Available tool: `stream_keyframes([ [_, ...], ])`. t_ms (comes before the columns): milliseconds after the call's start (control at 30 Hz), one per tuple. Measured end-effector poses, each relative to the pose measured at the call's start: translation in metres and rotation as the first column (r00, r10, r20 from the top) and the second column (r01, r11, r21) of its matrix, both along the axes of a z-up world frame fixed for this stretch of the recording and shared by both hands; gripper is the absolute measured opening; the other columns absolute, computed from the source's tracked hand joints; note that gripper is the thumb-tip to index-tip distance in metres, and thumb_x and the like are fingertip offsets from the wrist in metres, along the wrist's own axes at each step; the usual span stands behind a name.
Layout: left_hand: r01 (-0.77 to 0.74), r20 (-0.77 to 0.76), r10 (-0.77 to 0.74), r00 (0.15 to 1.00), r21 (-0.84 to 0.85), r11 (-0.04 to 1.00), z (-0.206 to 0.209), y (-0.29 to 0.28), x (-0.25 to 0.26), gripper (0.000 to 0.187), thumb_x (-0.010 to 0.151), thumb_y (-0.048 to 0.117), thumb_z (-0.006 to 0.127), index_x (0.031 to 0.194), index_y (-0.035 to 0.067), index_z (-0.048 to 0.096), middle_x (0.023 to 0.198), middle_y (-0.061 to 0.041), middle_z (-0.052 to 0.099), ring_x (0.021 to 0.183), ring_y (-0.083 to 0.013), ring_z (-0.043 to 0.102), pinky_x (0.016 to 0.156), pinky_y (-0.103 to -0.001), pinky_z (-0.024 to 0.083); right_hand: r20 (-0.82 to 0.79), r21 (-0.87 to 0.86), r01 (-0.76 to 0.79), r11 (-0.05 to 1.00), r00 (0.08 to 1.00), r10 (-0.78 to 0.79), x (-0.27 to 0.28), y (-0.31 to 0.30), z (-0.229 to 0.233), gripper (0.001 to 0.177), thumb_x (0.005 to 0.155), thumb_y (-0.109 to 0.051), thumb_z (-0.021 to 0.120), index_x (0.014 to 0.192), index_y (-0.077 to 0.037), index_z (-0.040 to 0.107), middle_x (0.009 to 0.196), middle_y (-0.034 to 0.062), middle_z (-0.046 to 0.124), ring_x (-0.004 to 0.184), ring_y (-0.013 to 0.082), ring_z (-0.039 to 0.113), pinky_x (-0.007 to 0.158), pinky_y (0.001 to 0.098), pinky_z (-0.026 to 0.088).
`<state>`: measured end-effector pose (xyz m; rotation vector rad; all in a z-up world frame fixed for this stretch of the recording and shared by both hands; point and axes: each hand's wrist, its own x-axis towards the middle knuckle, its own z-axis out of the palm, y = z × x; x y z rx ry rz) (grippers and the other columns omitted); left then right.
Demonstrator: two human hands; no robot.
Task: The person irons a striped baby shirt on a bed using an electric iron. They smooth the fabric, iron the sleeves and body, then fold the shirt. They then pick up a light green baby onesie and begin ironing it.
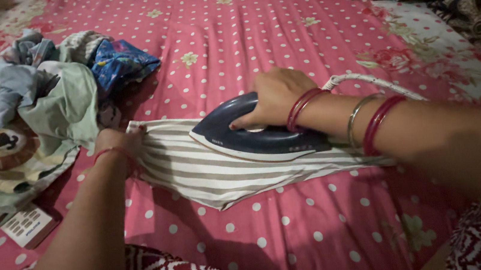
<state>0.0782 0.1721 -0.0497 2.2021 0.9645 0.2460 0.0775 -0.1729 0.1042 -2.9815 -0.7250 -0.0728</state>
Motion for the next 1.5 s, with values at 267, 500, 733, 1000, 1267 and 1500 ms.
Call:
stream_keyframes([
  [267, -0.018, -0.019, 0.017, 1.000, -0.057, 0.998, 0.012, -0.011, -0.010, 0.059, 0.085, 0.048, 0.081, 0.098, -0.009, 0.075, 0.090, -0.025, 0.074, 0.076, -0.0374, 0.073, 0.069, -0.048, 0.057, -0.114, -0.037, 0.085, 0.996, 0.989, -0.089, -0.001, -0.046, 0.007, 0.071, 0.056, -0.077, 0.075, 0.093, -0.016, 0.083, 0.084, 0.0202, 0.077, 0.081, 0.0358, 0.076, 0.080, 0.0477, 0.059],
  [500, -0.036, -0.018, 0.035, 0.999, -0.083, 0.996, 0.019, -0.016, -0.015, 0.055, 0.086, 0.047, 0.080, 0.095, -0.007, 0.074, 0.083, -0.023, 0.073, 0.065, -0.0354, 0.071, 0.059, -0.047, 0.055, -0.053, -0.195, 0.184, 0.963, 0.979, -0.197, 0.008, -0.119, 0.002, 0.083, 0.056, -0.083, 0.075, 0.097, -0.011, 0.083, 0.085, 0.0223, 0.076, 0.079, 0.0368, 0.076, 0.078, 0.0466, 0.060],
  [733, -0.051, -0.046, 0.047, 0.998, -0.101, 0.994, 0.015, -0.014, -0.011, 0.057, 0.087, 0.045, 0.080, 0.099, -0.010, 0.074, 0.090, -0.025, 0.074, 0.070, -0.0366, 0.073, 0.064, -0.048, 0.055, -0.171, -0.158, -0.040, 0.987, 0.985, 0.012, -0.005, -0.169, 0.009, 0.066, 0.055, -0.071, 0.082, 0.086, -0.013, 0.084, 0.065, 0.0112, 0.076, 0.060, 0.0262, 0.077, 0.064, 0.0392, 0.061],
  [1000, -0.024, 0.003, 0.024, 1.000, 0.017, 1.000, 0.005, -0.008, -0.003, 0.064, 0.084, 0.047, 0.085, 0.106, -0.012, 0.071, 0.107, -0.028, 0.071, 0.094, -0.0404, 0.071, 0.080, -0.048, 0.055, -0.025, -0.143, -0.187, 0.972, 0.982, 0.186, -0.018, -0.162, 0.000, 0.063, 0.053, -0.076, 0.084, 0.084, -0.021, 0.084, 0.065, 0.0100, 0.074, 0.061, 0.0298, 0.073, 0.061, 0.0419, 0.058],
  [1267, -0.045, -0.064, 0.043, 0.997, -0.024, 0.999, 0.018, -0.016, -0.009, 0.060, 0.090, 0.045, 0.077, 0.108, -0.012, 0.071, 0.106, -0.030, 0.074, 0.086, -0.0423, 0.075, 0.076, -0.049, 0.058, -0.015, -0.059, -0.274, 0.960, 0.962, 0.274, -0.037, -0.103, -0.006, 0.066, 0.053, -0.078, 0.077, 0.086, -0.021, 0.082, 0.062, 0.0087, 0.072, 0.058, 0.0291, 0.073, 0.059, 0.0424, 0.057],
  [1500, -0.073, -0.054, 0.071, 0.996, -0.024, 0.997, 0.020, -0.017, -0.010, 0.060, 0.086, 0.046, 0.080, 0.110, -0.008, 0.072, 0.114, -0.027, 0.072, 0.097, -0.0422, 0.072, 0.083, -0.049, 0.057, -0.019, 0.019, -0.281, 0.960, 0.959, 0.281, -0.055, -0.051, -0.004, 0.066, 0.057, -0.080, 0.073, 0.080, -0.018, 0.082, 0.063, 0.0096, 0.072, 0.061, 0.0302, 0.072, 0.062, 0.0443, 0.057],
])
